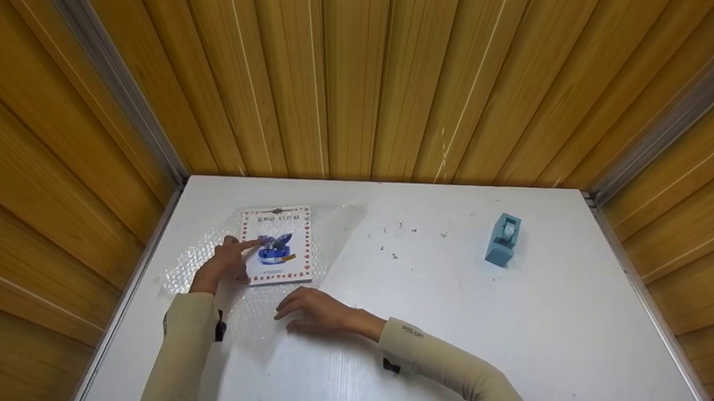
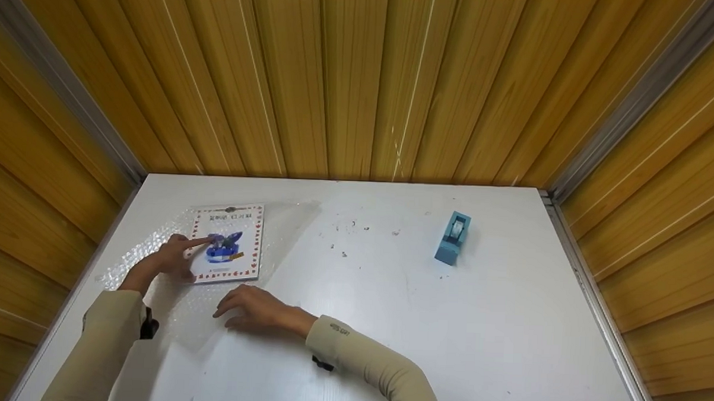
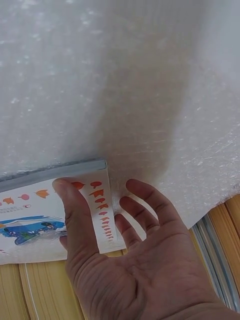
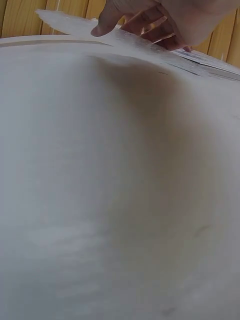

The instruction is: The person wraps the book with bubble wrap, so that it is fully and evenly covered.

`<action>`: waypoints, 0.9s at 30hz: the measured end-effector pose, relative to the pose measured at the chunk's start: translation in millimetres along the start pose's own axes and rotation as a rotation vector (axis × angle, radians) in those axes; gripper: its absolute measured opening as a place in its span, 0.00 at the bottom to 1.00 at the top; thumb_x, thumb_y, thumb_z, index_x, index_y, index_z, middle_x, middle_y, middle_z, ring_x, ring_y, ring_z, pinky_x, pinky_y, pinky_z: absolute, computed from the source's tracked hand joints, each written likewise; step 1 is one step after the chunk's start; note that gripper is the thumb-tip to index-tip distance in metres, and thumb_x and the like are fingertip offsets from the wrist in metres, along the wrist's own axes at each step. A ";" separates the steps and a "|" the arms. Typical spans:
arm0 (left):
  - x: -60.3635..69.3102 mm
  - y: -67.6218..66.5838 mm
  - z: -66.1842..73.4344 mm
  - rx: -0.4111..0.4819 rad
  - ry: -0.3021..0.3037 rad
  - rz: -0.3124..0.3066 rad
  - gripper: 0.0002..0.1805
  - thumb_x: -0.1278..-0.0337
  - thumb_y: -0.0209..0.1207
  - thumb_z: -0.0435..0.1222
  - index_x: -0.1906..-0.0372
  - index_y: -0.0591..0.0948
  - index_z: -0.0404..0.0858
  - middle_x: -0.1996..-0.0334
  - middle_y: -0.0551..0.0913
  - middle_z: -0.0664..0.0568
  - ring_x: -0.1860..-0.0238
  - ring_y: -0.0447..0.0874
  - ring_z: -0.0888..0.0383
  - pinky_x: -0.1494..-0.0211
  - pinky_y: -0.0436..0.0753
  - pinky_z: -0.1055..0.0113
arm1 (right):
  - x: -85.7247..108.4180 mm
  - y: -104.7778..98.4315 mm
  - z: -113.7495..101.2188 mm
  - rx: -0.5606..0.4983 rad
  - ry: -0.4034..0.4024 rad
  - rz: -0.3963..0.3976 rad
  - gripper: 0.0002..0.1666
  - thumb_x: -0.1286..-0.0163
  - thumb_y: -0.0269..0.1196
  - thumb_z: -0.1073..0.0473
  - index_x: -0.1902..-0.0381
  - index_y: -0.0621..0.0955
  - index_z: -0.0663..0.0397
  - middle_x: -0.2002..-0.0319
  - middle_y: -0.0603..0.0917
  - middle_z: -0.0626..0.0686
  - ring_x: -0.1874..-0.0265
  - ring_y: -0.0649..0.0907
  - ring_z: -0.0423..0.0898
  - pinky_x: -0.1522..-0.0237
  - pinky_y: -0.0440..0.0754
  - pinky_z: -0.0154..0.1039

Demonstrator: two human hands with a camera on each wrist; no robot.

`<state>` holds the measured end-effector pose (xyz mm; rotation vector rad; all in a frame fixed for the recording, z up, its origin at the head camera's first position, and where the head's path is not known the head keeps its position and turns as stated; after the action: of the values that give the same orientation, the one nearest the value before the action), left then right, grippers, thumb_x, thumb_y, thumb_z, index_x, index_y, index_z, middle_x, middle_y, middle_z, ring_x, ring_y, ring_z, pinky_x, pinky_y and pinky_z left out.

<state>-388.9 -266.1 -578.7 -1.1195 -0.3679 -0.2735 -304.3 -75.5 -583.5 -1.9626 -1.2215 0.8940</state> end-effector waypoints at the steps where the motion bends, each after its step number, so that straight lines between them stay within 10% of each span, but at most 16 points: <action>1: 0.4 -0.2 -0.2 -0.002 0.000 0.001 0.53 0.57 0.72 0.22 0.22 0.66 0.49 0.31 0.60 0.26 0.36 0.65 0.29 0.40 0.79 0.41 | -0.7 1.2 -0.9 0.004 -0.005 0.000 0.15 0.30 0.68 0.60 0.47 0.88 0.54 0.45 0.88 0.52 0.42 0.84 0.46 0.33 0.74 0.30; 9: 0.1 1.4 -1.3 0.026 -0.001 -0.008 0.54 0.60 0.73 0.21 0.22 0.66 0.47 0.31 0.59 0.25 0.34 0.63 0.27 0.40 0.78 0.42 | -4.1 5.6 -2.3 0.008 -0.034 0.051 0.12 0.29 0.67 0.59 0.50 0.89 0.53 0.50 0.90 0.51 0.48 0.87 0.46 0.38 0.77 0.29; 19: -2.2 -0.4 -2.2 0.054 -0.005 -0.024 0.54 0.58 0.71 0.21 0.22 0.65 0.49 0.31 0.60 0.27 0.37 0.66 0.32 0.41 0.79 0.44 | -9.5 -4.1 36.4 -0.367 0.270 0.223 0.13 0.27 0.64 0.63 0.50 0.88 0.63 0.53 0.91 0.59 0.53 0.90 0.50 0.47 0.82 0.27; 27: -5.9 -1.0 -6.3 0.048 0.041 -0.054 0.55 0.60 0.72 0.23 0.21 0.64 0.48 0.31 0.57 0.26 0.39 0.67 0.33 0.40 0.79 0.44 | -10.9 -5.0 46.4 -0.420 0.379 0.272 0.13 0.28 0.64 0.63 0.50 0.87 0.65 0.54 0.91 0.60 0.53 0.91 0.53 0.49 0.82 0.25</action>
<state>-393.7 -272.0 -582.8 -1.0559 -0.3662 -0.3329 -348.1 -75.9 -603.0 -2.5362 -0.9881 0.3696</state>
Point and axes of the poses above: each hand's wrist, its own x-axis away from the middle knuckle, its own y-axis out of the palm, z = x × y, the point moved 7 cm from there along -x, towards the middle knuckle
